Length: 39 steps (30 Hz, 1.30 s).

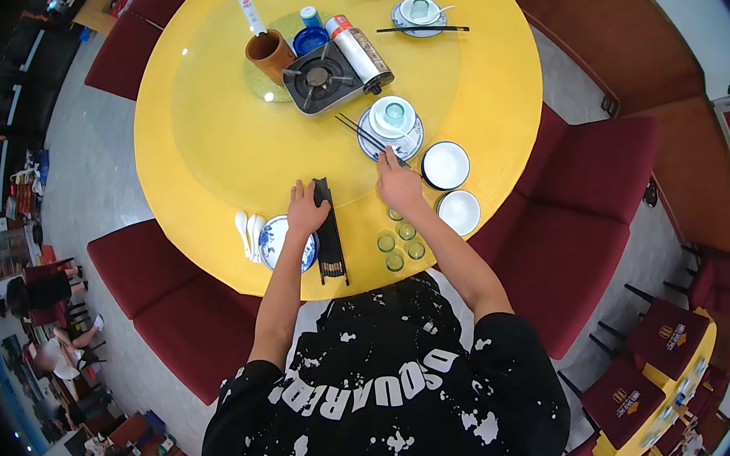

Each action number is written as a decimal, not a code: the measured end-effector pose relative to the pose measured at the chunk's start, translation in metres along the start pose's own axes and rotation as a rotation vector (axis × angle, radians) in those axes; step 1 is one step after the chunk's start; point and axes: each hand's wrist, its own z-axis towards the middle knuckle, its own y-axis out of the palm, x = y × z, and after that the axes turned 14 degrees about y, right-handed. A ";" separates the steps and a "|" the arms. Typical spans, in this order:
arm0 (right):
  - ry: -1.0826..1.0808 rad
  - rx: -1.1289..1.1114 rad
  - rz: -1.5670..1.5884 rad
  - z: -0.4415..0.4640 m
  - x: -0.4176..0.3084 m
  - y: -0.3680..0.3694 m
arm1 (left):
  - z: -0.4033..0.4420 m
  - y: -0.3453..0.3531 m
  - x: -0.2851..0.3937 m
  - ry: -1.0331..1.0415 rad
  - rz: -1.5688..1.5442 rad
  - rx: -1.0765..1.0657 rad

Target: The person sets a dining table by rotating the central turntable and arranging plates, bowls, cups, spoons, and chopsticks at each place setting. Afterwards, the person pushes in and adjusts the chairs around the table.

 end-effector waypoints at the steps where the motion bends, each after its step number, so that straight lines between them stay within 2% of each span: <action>1: 0.001 -0.015 -0.007 0.000 0.001 0.002 | -0.001 0.000 0.001 -0.001 -0.002 0.002; 14: 0.047 0.031 0.003 0.012 -0.010 -0.001 | -0.004 0.002 0.003 0.026 -0.036 0.065; 17: 0.075 -0.027 0.131 0.004 -0.010 -0.010 | -0.005 0.003 0.003 0.024 -0.031 0.047; 22: 0.079 0.083 0.373 -0.041 -0.008 -0.018 | -0.001 0.002 0.001 0.026 0.000 -0.015; 27: 0.212 0.134 0.392 -0.048 0.002 -0.030 | 0.003 -0.002 0.006 0.032 0.042 -0.065; 31: 0.252 0.227 0.449 -0.008 0.020 -0.052 | 0.002 -0.005 0.012 0.016 0.061 -0.126; 33: 0.234 0.272 0.381 0.027 0.025 -0.068 | 0.002 -0.001 0.010 0.021 0.087 -0.143; 35: 0.189 0.240 0.273 0.059 0.026 -0.072 | 0.002 0.000 0.012 0.015 0.097 -0.160; 39: 0.113 0.038 0.105 0.115 0.025 -0.070 | 0.007 -0.004 0.018 -0.003 0.087 -0.207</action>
